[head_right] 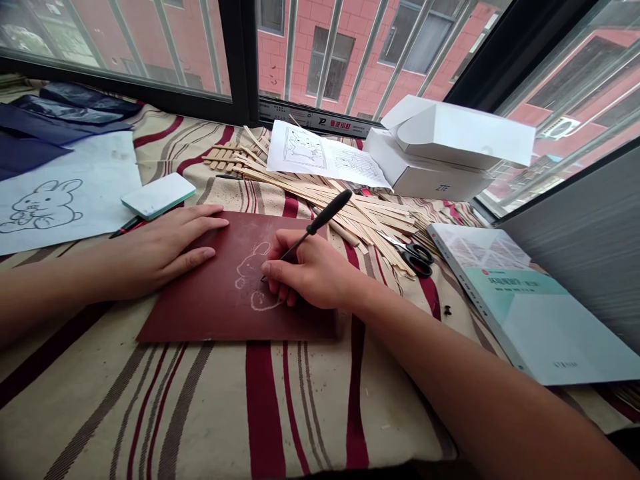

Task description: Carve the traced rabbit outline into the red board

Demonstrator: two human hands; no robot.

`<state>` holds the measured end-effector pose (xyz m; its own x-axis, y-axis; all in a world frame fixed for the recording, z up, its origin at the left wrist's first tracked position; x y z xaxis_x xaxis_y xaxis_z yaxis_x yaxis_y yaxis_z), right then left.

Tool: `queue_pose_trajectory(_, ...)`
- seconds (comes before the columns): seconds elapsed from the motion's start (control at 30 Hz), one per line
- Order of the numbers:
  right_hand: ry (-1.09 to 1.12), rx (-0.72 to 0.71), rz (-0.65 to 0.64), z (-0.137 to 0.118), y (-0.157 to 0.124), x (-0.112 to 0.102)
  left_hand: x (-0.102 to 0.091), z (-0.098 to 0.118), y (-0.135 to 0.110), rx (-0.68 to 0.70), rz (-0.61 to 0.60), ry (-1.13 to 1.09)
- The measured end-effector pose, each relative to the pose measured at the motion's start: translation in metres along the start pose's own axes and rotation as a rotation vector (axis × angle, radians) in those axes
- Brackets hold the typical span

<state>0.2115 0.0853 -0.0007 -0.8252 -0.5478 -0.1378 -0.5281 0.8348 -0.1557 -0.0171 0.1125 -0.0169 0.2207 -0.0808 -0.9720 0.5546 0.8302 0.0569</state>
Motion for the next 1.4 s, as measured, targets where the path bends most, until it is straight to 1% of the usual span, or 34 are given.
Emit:
queue_pose_trajectory(0.13,0.048,-0.017,-0.003,0.003,0.001,-0.001,-0.002,0.004,0.001,-0.021,-0.039,0.003)
queue_pose_trajectory(0.27,0.016,-0.067,-0.012,0.004,0.002,0.001,-0.003,0.005,0.001,-0.025,-0.04,0.01)
queue_pose_trajectory(0.43,-0.027,-0.08,-0.021,0.001,0.002,0.004,0.0,0.0,0.0,-0.019,-0.019,0.01)
queue_pose_trajectory(0.63,-0.044,-0.099,-0.007,0.002,0.001,0.003,0.004,-0.003,0.001,0.021,0.041,0.008)
queue_pose_trajectory(0.87,-0.046,-0.092,-0.025,-0.001,0.001,0.003,0.001,-0.003,0.001,0.002,0.002,0.013)
queue_pose_trajectory(0.97,-0.052,-0.093,-0.034,-0.002,0.0,0.002,0.001,-0.003,0.0,0.014,0.024,0.011)
queue_pose_trajectory(1.23,-0.078,-0.063,-0.003,-0.001,0.0,0.0,0.003,-0.006,0.0,0.033,0.049,0.012)
queue_pose_trajectory(1.4,-0.055,-0.054,-0.003,-0.001,-0.001,-0.001,0.004,-0.007,0.0,0.022,0.036,0.017)
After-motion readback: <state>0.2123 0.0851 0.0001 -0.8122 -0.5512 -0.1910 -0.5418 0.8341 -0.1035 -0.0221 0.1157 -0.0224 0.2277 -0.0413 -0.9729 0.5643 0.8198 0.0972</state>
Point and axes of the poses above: each hand's wrist, its own y-axis towards the middle knuckle, its own x-axis out of the palm, z = x × y, the point moved 5 cm from there along y, towards the middle knuckle, and after that the axes turned 3 degrees about y, right-handed, at the moved point
